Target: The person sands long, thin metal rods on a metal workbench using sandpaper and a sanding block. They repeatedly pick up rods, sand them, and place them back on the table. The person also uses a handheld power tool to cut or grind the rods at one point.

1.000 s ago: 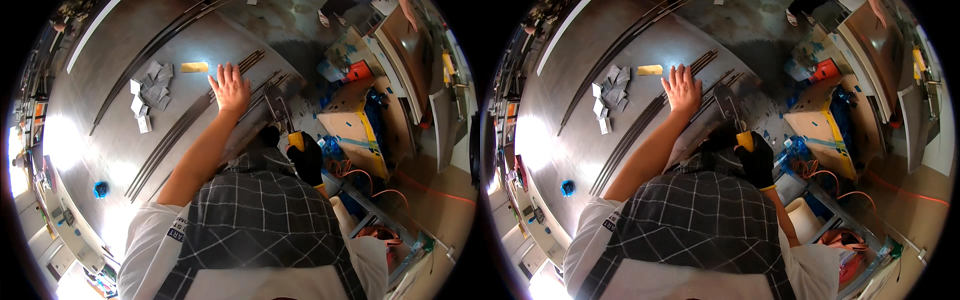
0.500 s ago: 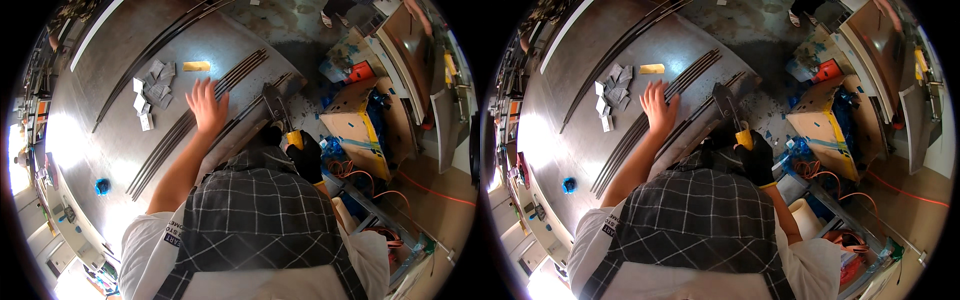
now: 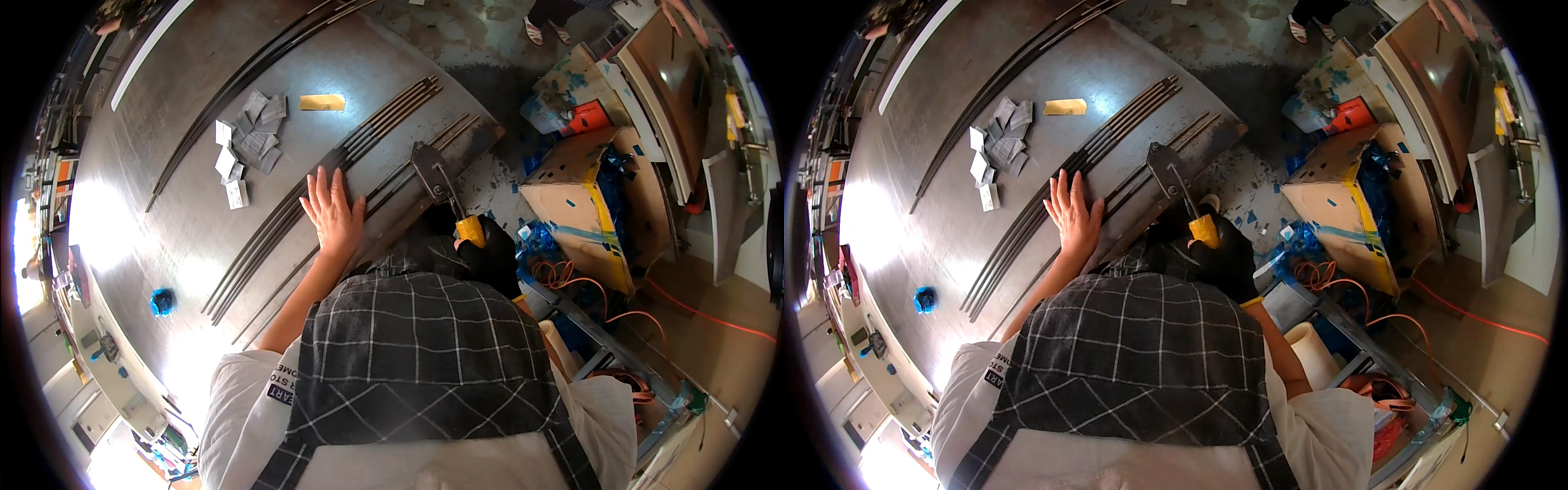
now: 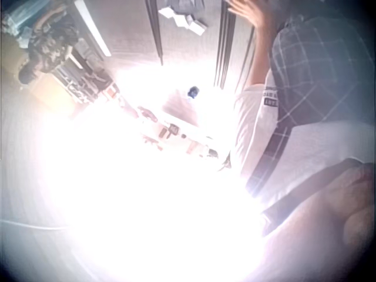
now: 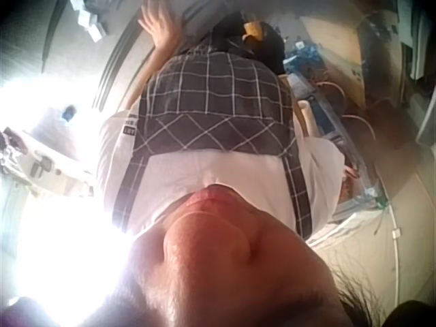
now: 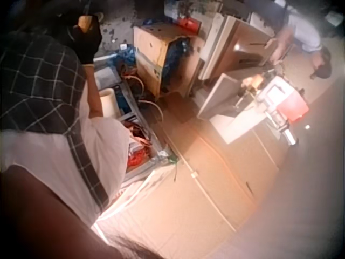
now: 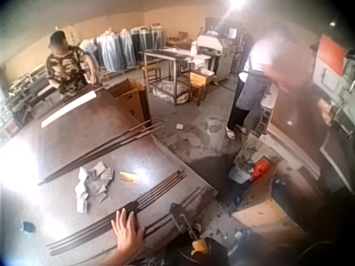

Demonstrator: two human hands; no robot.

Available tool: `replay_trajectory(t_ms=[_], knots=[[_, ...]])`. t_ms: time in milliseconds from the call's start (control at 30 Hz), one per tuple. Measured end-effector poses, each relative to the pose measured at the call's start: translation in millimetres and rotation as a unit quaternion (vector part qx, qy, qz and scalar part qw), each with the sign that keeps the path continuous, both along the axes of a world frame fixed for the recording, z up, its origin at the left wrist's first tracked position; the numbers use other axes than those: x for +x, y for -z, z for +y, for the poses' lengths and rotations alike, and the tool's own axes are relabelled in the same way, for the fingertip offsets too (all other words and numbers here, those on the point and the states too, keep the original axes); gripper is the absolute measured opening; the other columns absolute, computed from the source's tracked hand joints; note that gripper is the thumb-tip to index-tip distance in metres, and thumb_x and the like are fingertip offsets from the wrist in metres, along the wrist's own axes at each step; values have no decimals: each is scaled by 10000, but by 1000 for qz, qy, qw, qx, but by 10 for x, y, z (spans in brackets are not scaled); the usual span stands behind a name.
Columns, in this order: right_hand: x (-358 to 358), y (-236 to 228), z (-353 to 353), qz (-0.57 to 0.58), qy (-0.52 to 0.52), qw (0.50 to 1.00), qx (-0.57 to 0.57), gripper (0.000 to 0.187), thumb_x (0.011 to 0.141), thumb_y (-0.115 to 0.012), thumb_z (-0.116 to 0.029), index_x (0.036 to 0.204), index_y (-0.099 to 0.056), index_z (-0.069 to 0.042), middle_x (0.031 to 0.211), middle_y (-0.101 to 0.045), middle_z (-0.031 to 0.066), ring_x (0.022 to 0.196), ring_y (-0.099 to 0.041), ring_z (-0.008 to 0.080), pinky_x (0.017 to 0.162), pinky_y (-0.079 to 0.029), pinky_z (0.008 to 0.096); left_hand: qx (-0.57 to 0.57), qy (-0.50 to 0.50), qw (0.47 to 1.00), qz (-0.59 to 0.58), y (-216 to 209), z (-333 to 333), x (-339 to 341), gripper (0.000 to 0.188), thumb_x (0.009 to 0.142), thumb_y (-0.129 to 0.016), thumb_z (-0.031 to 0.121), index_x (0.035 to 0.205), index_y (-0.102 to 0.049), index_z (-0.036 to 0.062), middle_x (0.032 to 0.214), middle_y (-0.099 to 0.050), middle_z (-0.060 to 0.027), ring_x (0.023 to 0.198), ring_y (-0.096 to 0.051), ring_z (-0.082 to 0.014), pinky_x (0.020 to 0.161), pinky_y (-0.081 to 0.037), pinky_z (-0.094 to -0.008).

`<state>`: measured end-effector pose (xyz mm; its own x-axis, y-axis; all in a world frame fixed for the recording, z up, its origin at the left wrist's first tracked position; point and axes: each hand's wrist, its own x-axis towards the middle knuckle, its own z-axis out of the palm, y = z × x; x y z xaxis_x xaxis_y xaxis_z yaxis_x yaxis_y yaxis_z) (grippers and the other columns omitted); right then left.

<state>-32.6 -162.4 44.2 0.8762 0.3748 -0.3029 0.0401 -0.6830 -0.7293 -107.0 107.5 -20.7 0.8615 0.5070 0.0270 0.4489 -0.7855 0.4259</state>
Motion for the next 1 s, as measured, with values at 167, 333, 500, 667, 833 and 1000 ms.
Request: replay_trajectory(t_ms=[167,333,500,667,833,1000], knots=[[-25,80,40,-26,21,998,45,409,718,-734,-331,993,-631,-47,845,-671,125,752,-662,289,687,-513,380,-2,1,1000,0,34,15,-25,686,887,-634,283,1474,-329,100,1568,-202,-162,1465,-111,-391,1142,-64,-616],[11,-30,97,-1,-36,999,15,439,710,-738,-332,1024,-625,-46,846,-677,135,756,-671,299,689,-523,387,-8,-3,1000,-4,26,-9,-33,692,879,-651,283,1468,-338,97,1565,-207,-164,1462,-122,-393,1141,-70,-616],[36,-105,133,-21,-92,996,2,453,709,-740,-330,1037,-622,-41,847,-679,145,757,-675,309,687,-528,395,-9,-1,1000,-12,50,-36,-29,699,869,-666,279,1461,-346,93,1559,-216,-171,1461,-129,-395,1140,-80,-616],[61,-110,157,-56,-116,991,-21,460,709,-740,-329,1045,-621,-37,848,-680,150,758,-676,315,686,-530,399,-8,-9,1000,-8,26,-43,-45,693,866,-668,280,1454,-354,90,1555,-226,-173,1459,-139,-394,1142,-84,-612],[71,-152,127,-80,-115,989,-39,467,709,-740,-327,1053,-620,-34,850,-681,155,758,-677,320,685,-531,404,-14,-8,1000,-8,23,-63,-42,686,867,-666,282,1450,-361,86,1554,-229,-172,1458,-147,-393,1146,-87,-604],[70,-164,122,-96,-102,989,-46,474,709,-740,-325,1061,-620,-30,852,-681,161,758,-677,326,684,-533,408,0,-7,1000,-7,31,-58,-57,702,852,-680,304,1437,-372,70,1547,-241,-175,1452,-158,-403,1144,-111,-606]])
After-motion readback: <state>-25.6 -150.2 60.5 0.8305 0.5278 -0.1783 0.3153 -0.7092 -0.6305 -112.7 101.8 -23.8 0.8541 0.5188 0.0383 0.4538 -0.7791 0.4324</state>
